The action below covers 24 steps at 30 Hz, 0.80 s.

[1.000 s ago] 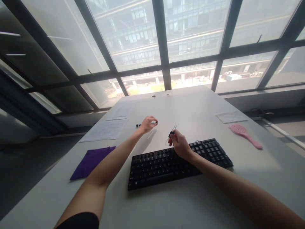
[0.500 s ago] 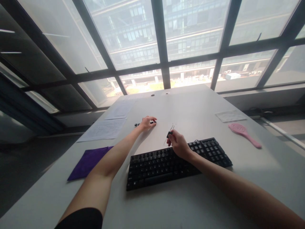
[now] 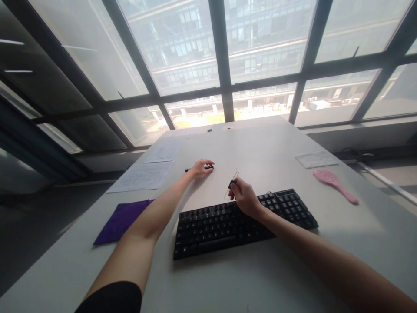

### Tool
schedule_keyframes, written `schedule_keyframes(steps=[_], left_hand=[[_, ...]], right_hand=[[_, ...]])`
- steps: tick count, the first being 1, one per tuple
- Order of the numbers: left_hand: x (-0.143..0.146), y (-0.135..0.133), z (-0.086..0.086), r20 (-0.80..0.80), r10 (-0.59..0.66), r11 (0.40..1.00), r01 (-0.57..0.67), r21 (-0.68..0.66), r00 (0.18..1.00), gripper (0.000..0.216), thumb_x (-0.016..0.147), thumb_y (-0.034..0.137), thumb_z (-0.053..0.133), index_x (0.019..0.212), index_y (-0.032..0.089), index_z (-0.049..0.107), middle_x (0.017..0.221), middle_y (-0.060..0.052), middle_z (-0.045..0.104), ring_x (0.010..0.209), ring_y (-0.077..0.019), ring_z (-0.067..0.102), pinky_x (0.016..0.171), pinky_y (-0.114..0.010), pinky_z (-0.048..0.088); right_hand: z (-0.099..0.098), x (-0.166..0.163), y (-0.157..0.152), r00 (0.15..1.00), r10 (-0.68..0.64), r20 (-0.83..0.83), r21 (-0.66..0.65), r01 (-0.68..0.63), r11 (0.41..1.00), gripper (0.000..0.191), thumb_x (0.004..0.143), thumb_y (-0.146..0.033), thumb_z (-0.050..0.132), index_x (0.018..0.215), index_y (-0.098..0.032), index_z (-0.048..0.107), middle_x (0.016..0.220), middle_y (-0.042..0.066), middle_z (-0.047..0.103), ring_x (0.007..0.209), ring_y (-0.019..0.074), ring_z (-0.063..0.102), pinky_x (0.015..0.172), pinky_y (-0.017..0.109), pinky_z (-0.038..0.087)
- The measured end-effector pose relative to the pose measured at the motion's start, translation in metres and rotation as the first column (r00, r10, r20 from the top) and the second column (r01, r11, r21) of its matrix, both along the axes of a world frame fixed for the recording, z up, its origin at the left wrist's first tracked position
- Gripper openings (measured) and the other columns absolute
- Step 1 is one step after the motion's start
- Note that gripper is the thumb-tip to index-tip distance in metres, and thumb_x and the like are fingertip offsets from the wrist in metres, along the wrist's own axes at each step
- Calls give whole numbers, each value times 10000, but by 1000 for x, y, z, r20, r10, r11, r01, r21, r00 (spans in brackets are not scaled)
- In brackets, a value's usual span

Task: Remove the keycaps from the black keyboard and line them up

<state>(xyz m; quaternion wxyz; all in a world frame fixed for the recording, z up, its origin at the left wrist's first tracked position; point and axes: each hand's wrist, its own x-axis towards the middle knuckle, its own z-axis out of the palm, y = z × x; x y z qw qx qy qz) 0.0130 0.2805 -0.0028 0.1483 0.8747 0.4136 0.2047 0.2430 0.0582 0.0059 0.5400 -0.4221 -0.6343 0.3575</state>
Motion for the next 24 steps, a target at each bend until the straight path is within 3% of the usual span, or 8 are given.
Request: schedule_keyframes(steps=[6, 10, 13, 17, 21, 24], left_hand=[[0, -5, 13, -6, -17, 1000, 17, 12, 1000, 346, 732, 308, 710, 1064, 210, 703, 1028, -42, 732, 973, -213, 607, 975, -382, 458], [9, -25, 34, 36, 7, 990, -12, 138, 999, 334, 788, 297, 689, 1109, 203, 686, 1121, -59, 704, 1058, -235, 583, 1044, -429, 399], [24, -61, 51, 73, -13, 964, -7, 265, 997, 226, 861, 248, 611, 1061, 181, 695, 1060, -68, 705, 997, -222, 601, 994, -406, 429], [44, -126, 66, 22, -93, 971, 86, 224, 995, 174, 912, 227, 548, 936, 184, 715, 922, -50, 707, 821, -176, 612, 830, -320, 481], [54, -185, 64, -31, -17, 991, 21, 133, 999, 188, 917, 225, 535, 906, 196, 720, 887, -45, 714, 803, -178, 625, 767, -300, 480], [56, -212, 54, -13, 14, 997, -13, 77, 1000, 199, 921, 203, 513, 962, 205, 708, 929, -42, 721, 854, -186, 640, 799, -305, 480]], right_hand=[[-4, 0, 2, 998, -2, -66, 0, 2, 1000, 187, 993, -320, 435, 857, -212, 505, 686, 0, 638, 570, 130, 586, 570, 255, 438], [-3, 1, 4, 990, -14, -142, -14, 12, 1000, 199, 992, -355, 437, 871, -210, 502, 705, 11, 642, 569, 137, 582, 543, 259, 433], [2, 2, 6, 985, -26, -168, -9, 25, 1000, 220, 993, -372, 430, 866, -209, 504, 702, 13, 636, 558, 137, 568, 530, 263, 424], [10, 8, 7, 996, -4, -86, 14, 5, 1000, 211, 997, -344, 419, 859, -211, 506, 683, -1, 622, 578, 134, 571, 562, 261, 427], [10, 16, 2, 995, 48, 91, 9, -49, 999, 188, 990, -280, 410, 855, -208, 519, 692, -10, 617, 581, 127, 561, 582, 258, 411], [7, 18, -2, 975, 93, 203, 18, -99, 995, 185, 975, -228, 411, 832, -203, 525, 693, -16, 605, 597, 122, 543, 607, 257, 397]])
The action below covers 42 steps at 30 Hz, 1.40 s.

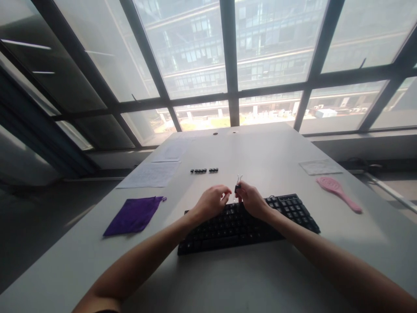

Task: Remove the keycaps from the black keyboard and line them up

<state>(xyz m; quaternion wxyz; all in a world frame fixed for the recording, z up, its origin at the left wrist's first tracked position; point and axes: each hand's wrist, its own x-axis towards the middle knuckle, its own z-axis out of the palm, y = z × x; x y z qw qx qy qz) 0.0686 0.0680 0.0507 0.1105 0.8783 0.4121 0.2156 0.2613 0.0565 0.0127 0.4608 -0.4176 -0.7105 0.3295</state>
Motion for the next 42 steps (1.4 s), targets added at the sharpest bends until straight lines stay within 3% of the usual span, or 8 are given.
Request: schedule_keyframes(steps=[8, 14, 21, 29, 42], left_hand=[[0, -18, -20, 85, -37, 995, 45, -91, 996, 204, 833, 93, 516, 915, 191, 674, 865, -39, 678, 822, -181, 608, 767, -293, 467], [2, -18, -22, 92, -79, 994, 86, -70, 993, 81, 845, 168, 540, 801, 194, 603, 782, -31, 604, 754, -183, 553, 690, -297, 438], [8, -17, -25, 73, -39, 995, 46, -94, 997, 120, 858, 323, 660, 852, 206, 686, 835, -39, 632, 780, -194, 585, 708, -307, 453], [11, -14, -38, 103, -54, 998, 56, -19, 993, 107, 910, 237, 610, 865, 198, 699, 874, -54, 655, 809, -183, 601, 730, -299, 466], [12, -15, -42, 31, -37, 998, 36, 56, 999, 236, 976, 343, 523, 855, 192, 659, 853, -53, 623, 811, -189, 578, 745, -309, 474]], right_hand=[[0, -1, -4, 991, 72, 114, 93, -83, 992, 148, 924, -138, 441, 821, -202, 525, 708, -25, 536, 658, 132, 482, 650, 259, 364], [-4, 0, -9, 975, 135, 176, 161, -164, 973, 150, 930, -146, 465, 848, -208, 574, 840, 25, 577, 730, 153, 514, 665, 260, 385], [-10, 1, -11, 992, 77, 100, 160, -92, 983, 166, 936, -153, 459, 806, -203, 548, 789, 10, 589, 704, 148, 509, 653, 257, 373], [-3, 3, -11, 999, 38, 22, 105, -40, 994, 243, 945, -194, 461, 710, -189, 522, 674, -20, 557, 634, 128, 494, 620, 253, 362], [-10, 6, -10, 993, 96, 73, 190, -109, 976, 219, 965, -229, 432, 823, -199, 596, 784, 27, 620, 720, 165, 541, 691, 288, 420]])
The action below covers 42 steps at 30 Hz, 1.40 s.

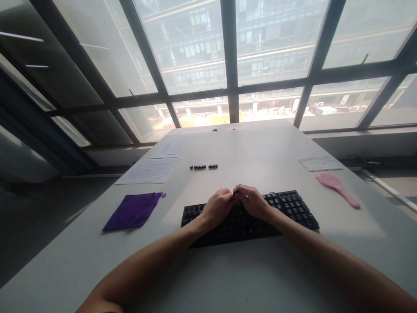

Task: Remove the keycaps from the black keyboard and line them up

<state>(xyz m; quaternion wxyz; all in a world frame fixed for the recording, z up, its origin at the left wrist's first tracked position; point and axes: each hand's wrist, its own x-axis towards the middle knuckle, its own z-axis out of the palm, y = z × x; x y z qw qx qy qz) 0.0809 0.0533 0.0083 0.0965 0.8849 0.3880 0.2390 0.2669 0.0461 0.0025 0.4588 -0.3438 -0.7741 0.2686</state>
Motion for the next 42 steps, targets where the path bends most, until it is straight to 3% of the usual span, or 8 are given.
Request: schedule_keyframes(steps=[10, 15, 21, 27, 32, 36, 42], left_hand=[[0, 0, -2, 13, -20, 1000, 20, 16, 1000, 397, 1019, 429, 402, 825, 171, 633, 786, -41, 574, 738, -173, 522, 699, -307, 445], [0, -1, -1, 61, -40, 997, 36, 61, 997, 285, 1009, 360, 453, 885, 186, 642, 808, -56, 583, 767, -186, 525, 729, -334, 460], [1, -2, 4, 147, -50, 998, 42, 56, 988, 146, 977, 301, 529, 947, 195, 626, 926, -68, 598, 859, -199, 569, 794, -338, 491], [-1, -4, 9, 271, -70, 997, 74, -4, 960, 103, 955, 252, 568, 1031, 211, 626, 1006, -62, 619, 912, -184, 603, 804, -319, 506], [-2, -3, 4, 332, -26, 998, 43, -44, 943, 277, 911, 280, 651, 1151, 215, 528, 969, -33, 651, 837, -166, 615, 768, -317, 511], [-2, -4, 5, 295, -66, 997, 75, -19, 953, 212, 919, 319, 641, 1052, 205, 522, 950, -29, 622, 835, -165, 591, 754, -309, 498], [-1, -9, 15, 222, -182, 983, 185, 6, 958, 96, 951, 218, 580, 1043, 213, 555, 995, -40, 591, 907, -177, 568, 791, -303, 476]], right_hand=[[1, 1, -4, 995, 81, 60, 3, -81, 997, 234, 941, -189, 417, 798, -210, 601, 801, 43, 616, 732, 176, 530, 707, 301, 448], [3, 0, -5, 997, 79, -5, 20, -79, 997, 162, 913, -223, 505, 816, -223, 636, 783, 48, 623, 734, 189, 549, 711, 310, 472], [5, -2, -4, 997, -49, -55, 87, 54, 995, 213, 980, -238, 422, 857, -221, 596, 844, 54, 622, 781, 189, 564, 742, 308, 448], [5, -3, -2, 987, -147, -71, 53, 151, 987, 203, 997, -265, 414, 857, -221, 554, 823, 34, 621, 767, 176, 579, 732, 293, 439], [5, -3, -2, 977, -212, -17, -17, 212, 977, 172, 998, -265, 407, 898, -222, 539, 774, 18, 657, 699, 166, 597, 683, 278, 419], [6, -2, -1, 976, -215, 17, -83, 216, 973, 174, 1003, -270, 389, 899, -221, 519, 711, -3, 657, 636, 150, 593, 644, 260, 403], [5, -2, 1, 978, -207, 0, -80, 206, 975, 135, 977, -230, 411, 864, -218, 483, 657, -23, 620, 577, 129, 544, 580, 234, 372]])
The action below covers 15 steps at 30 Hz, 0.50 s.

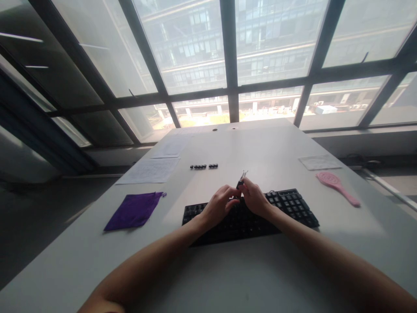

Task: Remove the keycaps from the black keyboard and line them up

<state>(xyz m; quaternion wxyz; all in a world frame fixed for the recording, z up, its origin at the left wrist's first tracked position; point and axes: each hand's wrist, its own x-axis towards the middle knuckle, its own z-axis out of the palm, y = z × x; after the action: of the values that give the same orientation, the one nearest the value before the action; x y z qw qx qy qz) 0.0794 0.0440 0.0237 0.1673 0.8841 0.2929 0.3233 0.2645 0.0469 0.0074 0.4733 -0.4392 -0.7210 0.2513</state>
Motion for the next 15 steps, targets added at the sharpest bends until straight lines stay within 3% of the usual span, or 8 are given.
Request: schedule_keyframes(steps=[8, 15], left_hand=[[-1, 3, -5, 110, 31, 996, -41, 84, 993, 136, 964, 276, 564, 1021, 194, 472, 904, -18, 538, 771, -142, 521, 698, -273, 463], [1, 0, 0, -76, 47, 964, -25, 265, 996, 173, 967, 180, 530, 1134, 212, 568, 1028, -65, 568, 911, -180, 564, 764, -306, 517]], right_hand=[[-3, 2, -3, 999, 35, -6, 95, -35, 995, 126, 981, -230, 416, 914, -219, 522, 789, 25, 697, 691, 157, 634, 657, 257, 438], [2, 0, -3, 995, -39, -90, 14, 40, 999, 125, 988, -258, 423, 886, -220, 484, 656, -8, 664, 580, 141, 606, 605, 249, 428]])
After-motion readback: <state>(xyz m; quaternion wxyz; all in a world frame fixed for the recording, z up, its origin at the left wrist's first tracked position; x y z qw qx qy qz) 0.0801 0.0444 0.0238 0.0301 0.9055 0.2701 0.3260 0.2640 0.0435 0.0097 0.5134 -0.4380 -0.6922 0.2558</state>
